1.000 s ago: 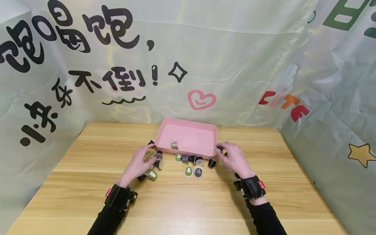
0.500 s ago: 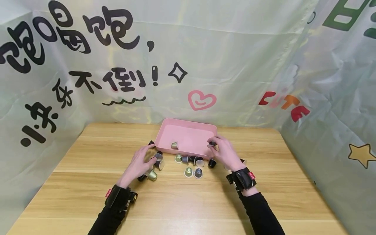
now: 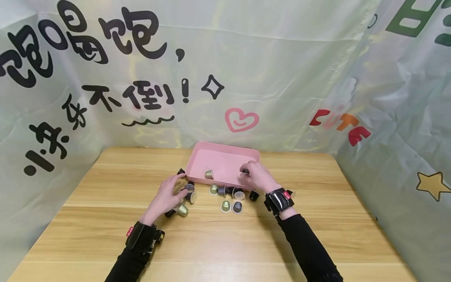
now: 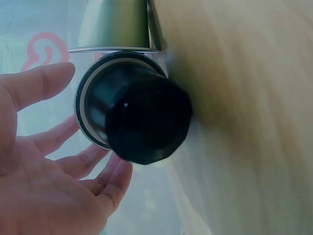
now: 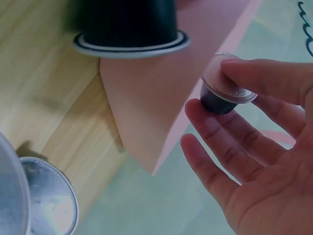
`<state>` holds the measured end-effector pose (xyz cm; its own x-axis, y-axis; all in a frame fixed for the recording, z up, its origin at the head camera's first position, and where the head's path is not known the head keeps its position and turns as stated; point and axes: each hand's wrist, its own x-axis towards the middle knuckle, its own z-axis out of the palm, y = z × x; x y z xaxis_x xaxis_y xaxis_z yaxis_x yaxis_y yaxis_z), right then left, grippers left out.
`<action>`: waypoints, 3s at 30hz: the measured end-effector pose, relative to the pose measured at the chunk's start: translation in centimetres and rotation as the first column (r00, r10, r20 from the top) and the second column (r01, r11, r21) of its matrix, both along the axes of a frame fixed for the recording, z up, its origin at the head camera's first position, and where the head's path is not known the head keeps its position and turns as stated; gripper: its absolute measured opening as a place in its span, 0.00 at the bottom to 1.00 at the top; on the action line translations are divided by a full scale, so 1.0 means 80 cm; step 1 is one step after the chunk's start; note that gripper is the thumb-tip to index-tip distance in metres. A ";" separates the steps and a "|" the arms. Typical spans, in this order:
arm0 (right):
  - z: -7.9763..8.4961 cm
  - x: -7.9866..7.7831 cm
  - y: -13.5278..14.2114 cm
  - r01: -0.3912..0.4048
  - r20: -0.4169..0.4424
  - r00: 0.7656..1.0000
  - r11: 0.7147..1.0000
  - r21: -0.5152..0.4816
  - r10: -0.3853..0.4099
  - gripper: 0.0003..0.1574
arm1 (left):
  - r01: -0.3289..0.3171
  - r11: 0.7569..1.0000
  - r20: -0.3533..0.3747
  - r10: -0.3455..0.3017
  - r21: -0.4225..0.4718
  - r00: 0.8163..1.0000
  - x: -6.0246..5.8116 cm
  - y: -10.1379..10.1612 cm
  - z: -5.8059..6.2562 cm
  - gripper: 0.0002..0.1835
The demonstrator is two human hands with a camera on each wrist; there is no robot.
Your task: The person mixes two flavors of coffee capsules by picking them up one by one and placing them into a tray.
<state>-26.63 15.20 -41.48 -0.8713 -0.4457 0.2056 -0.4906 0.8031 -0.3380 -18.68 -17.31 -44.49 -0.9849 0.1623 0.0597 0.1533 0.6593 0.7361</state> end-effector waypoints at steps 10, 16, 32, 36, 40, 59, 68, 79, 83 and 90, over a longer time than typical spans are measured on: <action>-0.006 -0.012 -0.008 -0.009 0.058 0.998 0.997 0.073 0.005 0.10 | 0.005 1.000 -0.009 -0.005 0.000 1.000 0.001 0.000 0.001 0.34; -0.012 -0.015 -0.010 -0.006 0.100 0.995 0.994 0.109 -0.005 0.07 | 0.005 1.000 -0.011 -0.006 -0.003 1.000 0.000 0.000 0.001 0.34; -0.012 -0.011 -0.014 0.007 0.127 0.992 0.992 0.122 -0.023 0.13 | 0.016 1.000 -0.010 -0.016 -0.012 1.000 0.002 0.000 0.004 0.34; -0.008 -0.005 -0.012 0.006 0.079 0.997 0.998 0.063 -0.011 0.16 | 0.023 1.000 0.006 -0.023 0.011 1.000 0.002 0.001 0.006 0.34; -0.005 0.002 -0.009 -0.006 -0.001 1.000 1.000 0.009 0.006 0.16 | 0.032 0.999 0.008 -0.033 0.033 0.999 0.003 0.003 0.008 0.33; -0.011 0.042 0.018 -0.045 -0.313 0.948 0.950 -0.309 -0.057 0.12 | -0.004 0.999 -0.065 0.007 0.047 0.998 -0.018 -0.007 0.015 0.33; -0.021 0.046 0.025 -0.049 -0.371 0.921 0.907 -0.418 -0.121 0.13 | -0.054 0.998 -0.066 0.056 0.035 0.996 -0.038 -0.018 0.015 0.36; -0.029 0.045 0.028 -0.073 -0.423 0.895 0.887 -0.456 -0.144 0.13 | -0.013 1.000 -0.099 0.013 -0.004 0.995 -0.071 -0.025 0.005 0.40; -0.031 0.045 0.027 -0.076 -0.424 0.894 0.882 -0.465 -0.147 0.13 | 0.020 0.999 -0.061 -0.021 -0.030 0.998 -0.081 -0.027 0.004 0.42; -0.033 0.045 0.026 -0.087 -0.425 0.894 0.875 -0.477 -0.142 0.13 | 0.060 0.997 -0.006 -0.061 -0.054 0.998 -0.086 -0.025 0.007 0.44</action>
